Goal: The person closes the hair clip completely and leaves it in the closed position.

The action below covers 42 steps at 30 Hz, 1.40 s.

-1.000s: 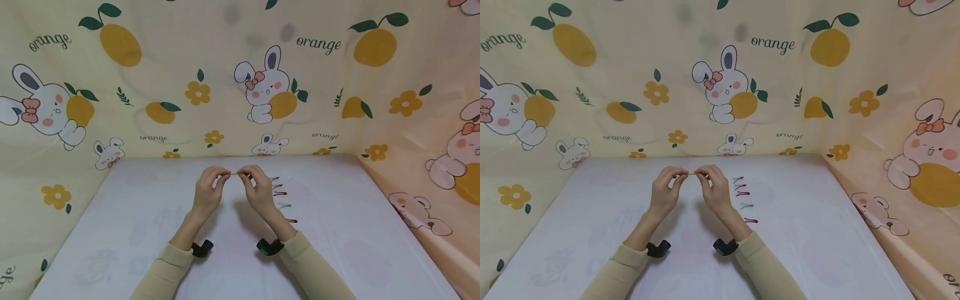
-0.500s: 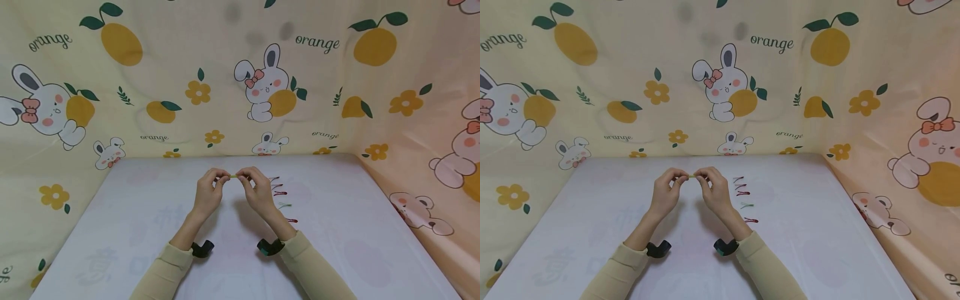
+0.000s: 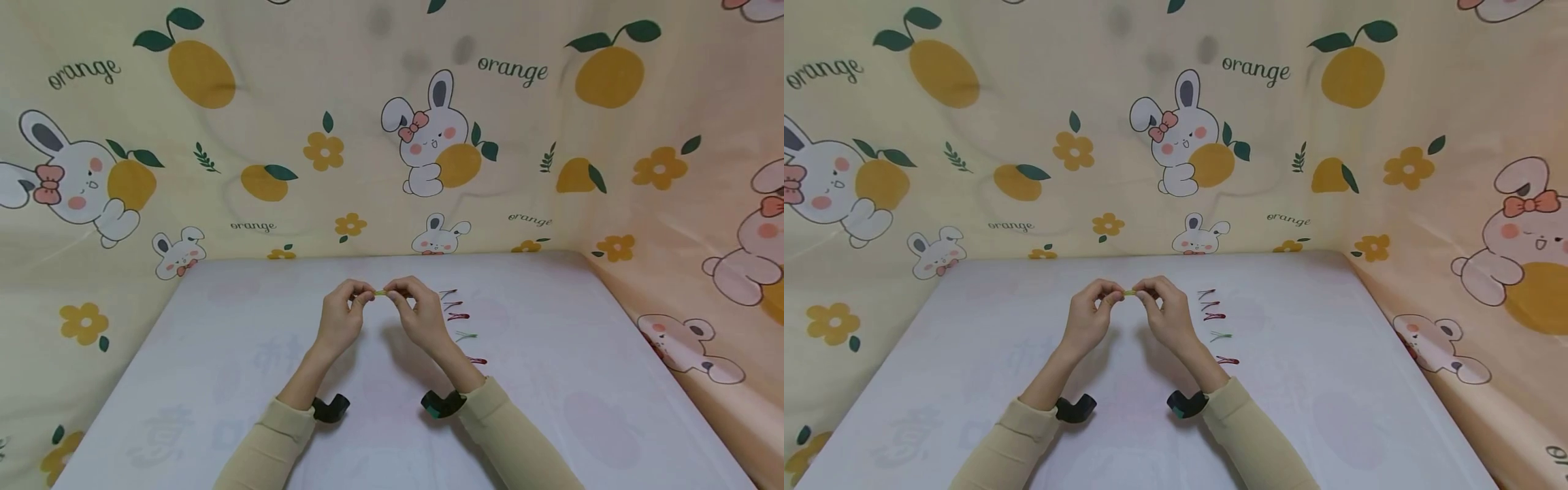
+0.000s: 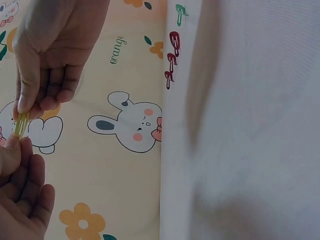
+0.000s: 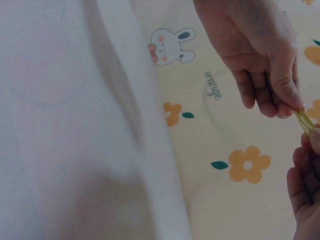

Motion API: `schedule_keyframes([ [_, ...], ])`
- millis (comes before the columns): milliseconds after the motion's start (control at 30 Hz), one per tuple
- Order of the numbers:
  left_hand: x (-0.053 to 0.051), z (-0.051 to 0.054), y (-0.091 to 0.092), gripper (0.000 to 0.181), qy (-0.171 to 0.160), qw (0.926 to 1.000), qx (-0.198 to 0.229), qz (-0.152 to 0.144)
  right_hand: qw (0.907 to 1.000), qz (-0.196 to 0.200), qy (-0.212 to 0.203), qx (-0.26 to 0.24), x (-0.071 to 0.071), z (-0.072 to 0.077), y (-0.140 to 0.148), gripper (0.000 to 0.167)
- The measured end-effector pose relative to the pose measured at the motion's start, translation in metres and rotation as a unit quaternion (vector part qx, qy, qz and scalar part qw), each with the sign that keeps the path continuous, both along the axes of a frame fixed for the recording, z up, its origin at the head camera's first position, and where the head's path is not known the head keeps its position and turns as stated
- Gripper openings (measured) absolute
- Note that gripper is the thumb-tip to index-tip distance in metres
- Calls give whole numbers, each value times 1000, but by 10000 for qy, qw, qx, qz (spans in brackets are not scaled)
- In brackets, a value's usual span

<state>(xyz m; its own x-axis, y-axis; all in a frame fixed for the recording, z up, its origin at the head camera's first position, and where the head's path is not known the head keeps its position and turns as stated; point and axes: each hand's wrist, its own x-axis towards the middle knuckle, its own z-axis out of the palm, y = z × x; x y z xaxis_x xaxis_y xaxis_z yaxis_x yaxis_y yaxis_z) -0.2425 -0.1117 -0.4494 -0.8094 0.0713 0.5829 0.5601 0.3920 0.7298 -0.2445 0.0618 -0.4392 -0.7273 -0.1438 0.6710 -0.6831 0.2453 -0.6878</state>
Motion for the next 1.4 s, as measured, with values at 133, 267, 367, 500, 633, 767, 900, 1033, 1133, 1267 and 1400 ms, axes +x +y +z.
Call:
schedule_keyframes([
  [133,-1,-1,0,4,-56,9999,86,-74,10000,60,-8,65,-15,-15,4,4],
  [267,-1,0,1,2,0,9999,89,-51,10000,70,-4,71,-17,-15,6,4],
  [367,-2,0,2,2,25,10000,62,1,9999,87,-34,68,-18,-16,7,5],
  [500,-3,2,3,2,-38,10000,75,26,9997,107,-187,86,-19,-13,8,5],
  [633,-5,5,4,3,-80,9999,80,47,9992,161,-345,75,-21,-10,9,4],
  [767,-6,8,5,4,-141,9998,141,52,9987,215,-451,53,-23,-7,10,5],
  [900,-9,10,6,5,-245,9995,212,51,9983,222,-527,59,-26,-5,11,5],
  [1033,-9,10,5,6,-322,9991,265,20,9977,230,-635,31,-26,-4,11,5],
  [1133,-10,10,5,4,-324,9990,299,-37,9969,213,-759,13,-26,-3,11,5],
  [1267,-10,11,4,5,-233,9992,311,-99,9961,206,-858,-27,-26,-2,11,5],
  [1400,-11,11,3,7,-99,9996,261,-83,9958,201,-886,-59,-26,-2,11,6],
])
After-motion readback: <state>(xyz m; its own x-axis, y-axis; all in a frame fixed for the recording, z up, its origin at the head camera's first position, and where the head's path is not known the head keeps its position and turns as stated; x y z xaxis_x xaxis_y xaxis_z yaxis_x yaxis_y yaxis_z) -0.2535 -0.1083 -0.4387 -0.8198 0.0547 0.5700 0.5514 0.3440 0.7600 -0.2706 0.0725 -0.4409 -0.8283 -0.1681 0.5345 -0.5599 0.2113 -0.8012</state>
